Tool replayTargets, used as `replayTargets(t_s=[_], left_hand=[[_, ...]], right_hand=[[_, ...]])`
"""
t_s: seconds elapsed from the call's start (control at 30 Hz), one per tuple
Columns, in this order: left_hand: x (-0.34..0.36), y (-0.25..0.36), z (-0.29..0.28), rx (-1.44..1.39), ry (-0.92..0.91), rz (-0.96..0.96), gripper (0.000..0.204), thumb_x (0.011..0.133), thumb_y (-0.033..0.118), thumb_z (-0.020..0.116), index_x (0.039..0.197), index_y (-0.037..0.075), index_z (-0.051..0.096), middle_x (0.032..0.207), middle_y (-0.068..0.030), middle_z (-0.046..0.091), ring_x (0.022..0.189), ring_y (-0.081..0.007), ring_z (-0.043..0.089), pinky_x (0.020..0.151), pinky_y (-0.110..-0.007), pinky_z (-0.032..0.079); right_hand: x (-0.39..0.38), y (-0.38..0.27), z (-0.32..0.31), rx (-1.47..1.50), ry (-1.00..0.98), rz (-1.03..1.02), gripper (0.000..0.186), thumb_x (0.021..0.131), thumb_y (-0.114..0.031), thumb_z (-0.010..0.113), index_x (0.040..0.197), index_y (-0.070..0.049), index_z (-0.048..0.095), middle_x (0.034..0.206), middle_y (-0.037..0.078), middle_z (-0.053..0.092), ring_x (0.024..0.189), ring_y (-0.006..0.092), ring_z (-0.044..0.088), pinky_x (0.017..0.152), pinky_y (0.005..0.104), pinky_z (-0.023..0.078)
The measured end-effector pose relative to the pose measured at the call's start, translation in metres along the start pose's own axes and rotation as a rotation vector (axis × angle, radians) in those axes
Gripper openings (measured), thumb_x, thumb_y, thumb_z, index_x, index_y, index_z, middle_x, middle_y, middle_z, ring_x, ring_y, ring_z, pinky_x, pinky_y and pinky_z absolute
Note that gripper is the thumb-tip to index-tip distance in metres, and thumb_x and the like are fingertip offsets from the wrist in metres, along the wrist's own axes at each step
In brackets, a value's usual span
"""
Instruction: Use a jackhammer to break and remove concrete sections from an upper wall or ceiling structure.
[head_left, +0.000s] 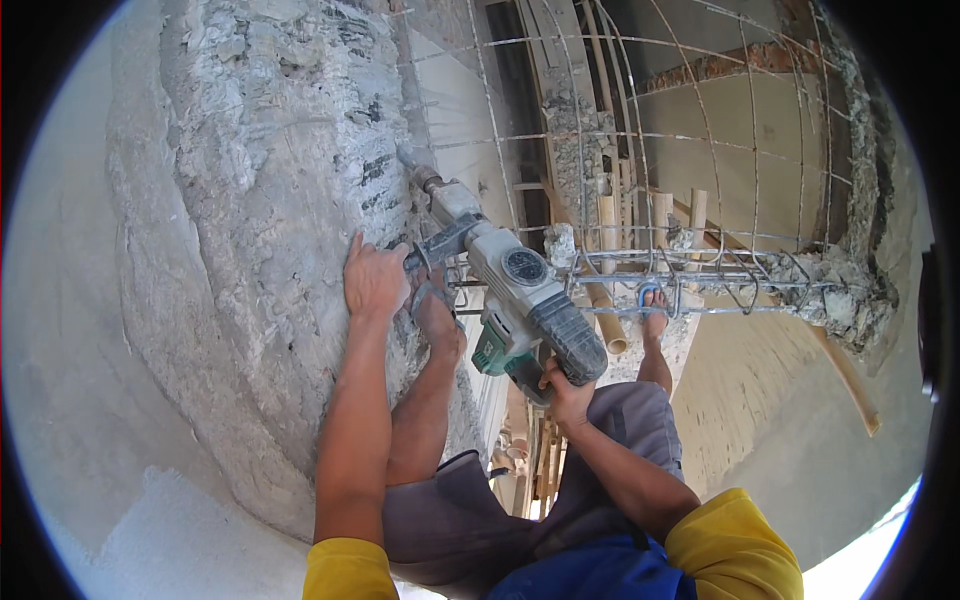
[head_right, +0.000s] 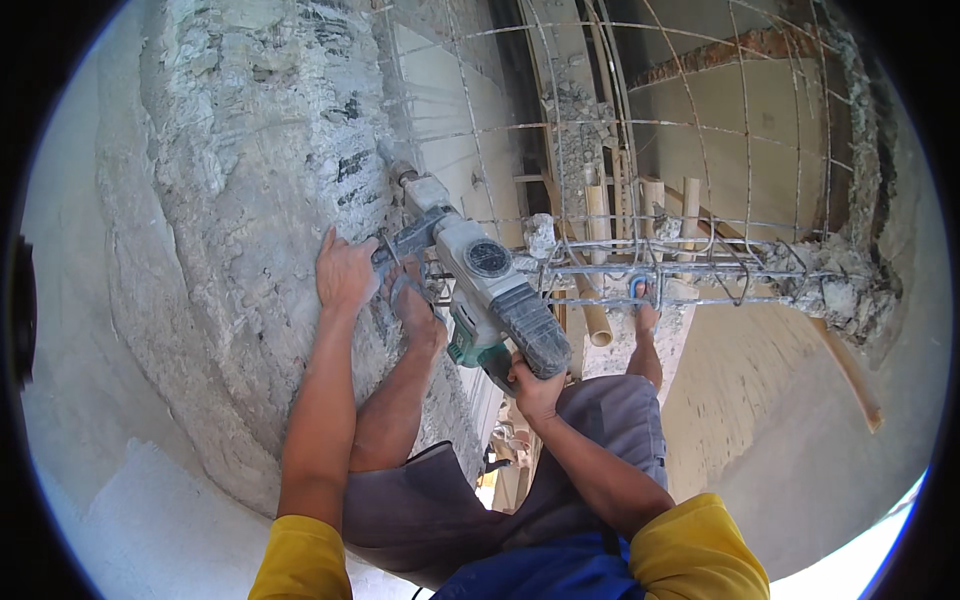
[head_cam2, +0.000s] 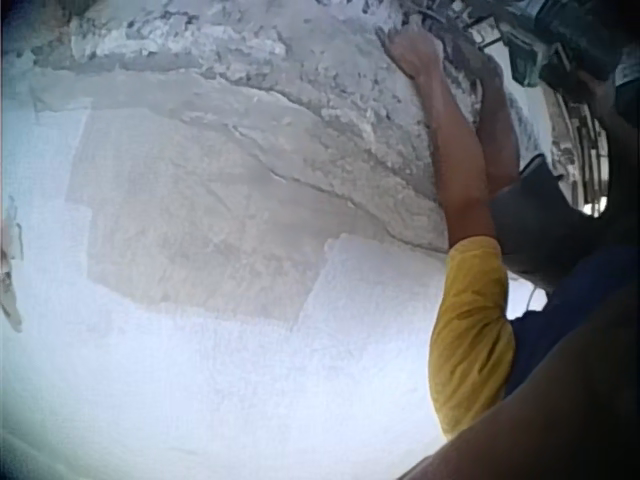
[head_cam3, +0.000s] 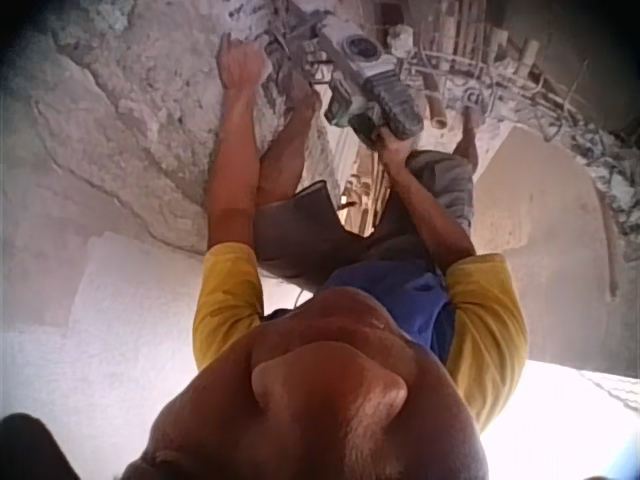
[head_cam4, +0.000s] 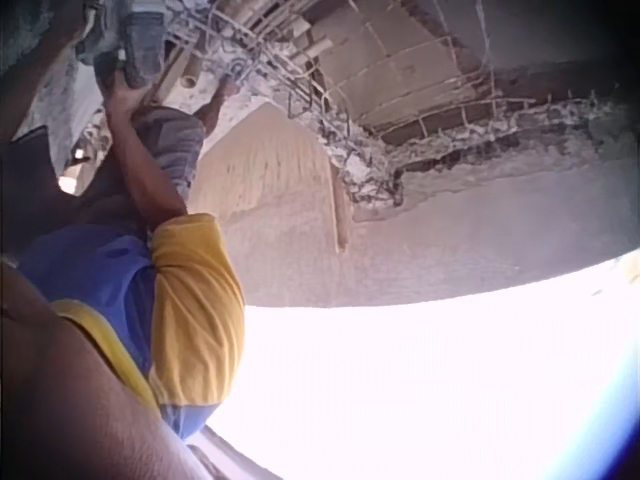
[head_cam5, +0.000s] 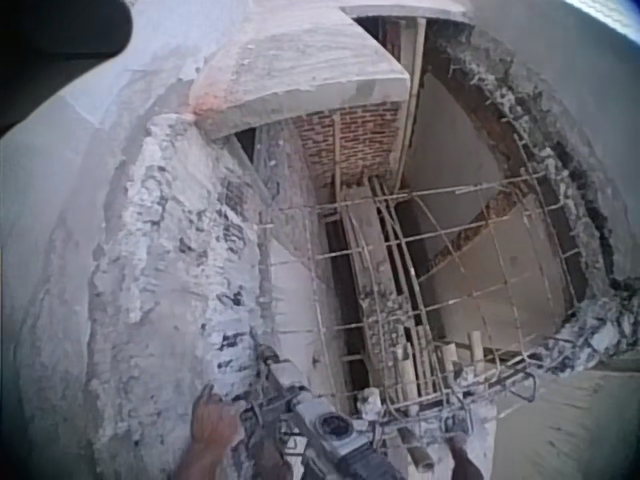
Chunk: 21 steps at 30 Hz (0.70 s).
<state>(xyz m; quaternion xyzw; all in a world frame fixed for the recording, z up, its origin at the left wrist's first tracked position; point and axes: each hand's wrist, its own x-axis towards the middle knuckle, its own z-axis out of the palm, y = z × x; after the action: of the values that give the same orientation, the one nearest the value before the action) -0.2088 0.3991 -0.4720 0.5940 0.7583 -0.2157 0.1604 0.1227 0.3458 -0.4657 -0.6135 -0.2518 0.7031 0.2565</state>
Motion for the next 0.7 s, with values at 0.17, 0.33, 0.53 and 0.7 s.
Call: replayTargets(t_s=[0.17,0.33,0.53,0.7], left_hand=[[-0.017,0.010,0.000,-0.074,-0.040,-0.024,0.009,0.074,0.015,0.061,0.079,0.012,0.068,0.069,-0.0135,0.065,0.078,-0.0282,0.063,0.104,-0.041,0.036],[-0.010,0.002,0.004,-0.074,0.010,-0.026,0.007,0.074,0.013,0.059,0.077,0.011,0.065,0.069,-0.0138,0.065,0.078,-0.0285,0.063,0.104,-0.040,0.036],[-0.005,0.002,-0.002,-0.061,-0.009,-0.040,0.010,0.074,0.019,0.062,0.081,0.013,0.067,0.070,-0.0132,0.066,0.077,-0.0279,0.063,0.104,-0.040,0.036],[-0.010,0.007,0.003,-0.036,-0.030,-0.037,0.012,0.074,0.021,0.064,0.082,0.013,0.068,0.070,-0.0125,0.066,0.078,-0.0278,0.063,0.104,-0.040,0.036]], right_hand=[[0.016,0.003,-0.001,0.024,-0.062,-0.017,0.012,0.079,0.001,0.059,0.091,0.002,0.058,0.076,0.006,0.058,0.055,0.0142,0.054,0.050,0.0275,0.044],[0.003,-0.003,0.005,0.069,0.011,0.063,0.014,0.078,0.002,0.058,0.092,0.002,0.058,0.079,0.007,0.058,0.055,0.0153,0.054,0.050,0.0278,0.045],[-0.001,0.007,0.001,-0.006,-0.007,-0.036,0.019,0.077,0.002,0.056,0.095,0.002,0.057,0.080,0.008,0.058,0.055,0.0162,0.054,0.050,0.0289,0.045],[-0.010,0.001,0.002,0.102,0.043,0.081,0.012,0.077,-0.001,0.062,0.088,0.001,0.058,0.075,0.007,0.058,0.054,0.0153,0.055,0.052,0.0276,0.044]])
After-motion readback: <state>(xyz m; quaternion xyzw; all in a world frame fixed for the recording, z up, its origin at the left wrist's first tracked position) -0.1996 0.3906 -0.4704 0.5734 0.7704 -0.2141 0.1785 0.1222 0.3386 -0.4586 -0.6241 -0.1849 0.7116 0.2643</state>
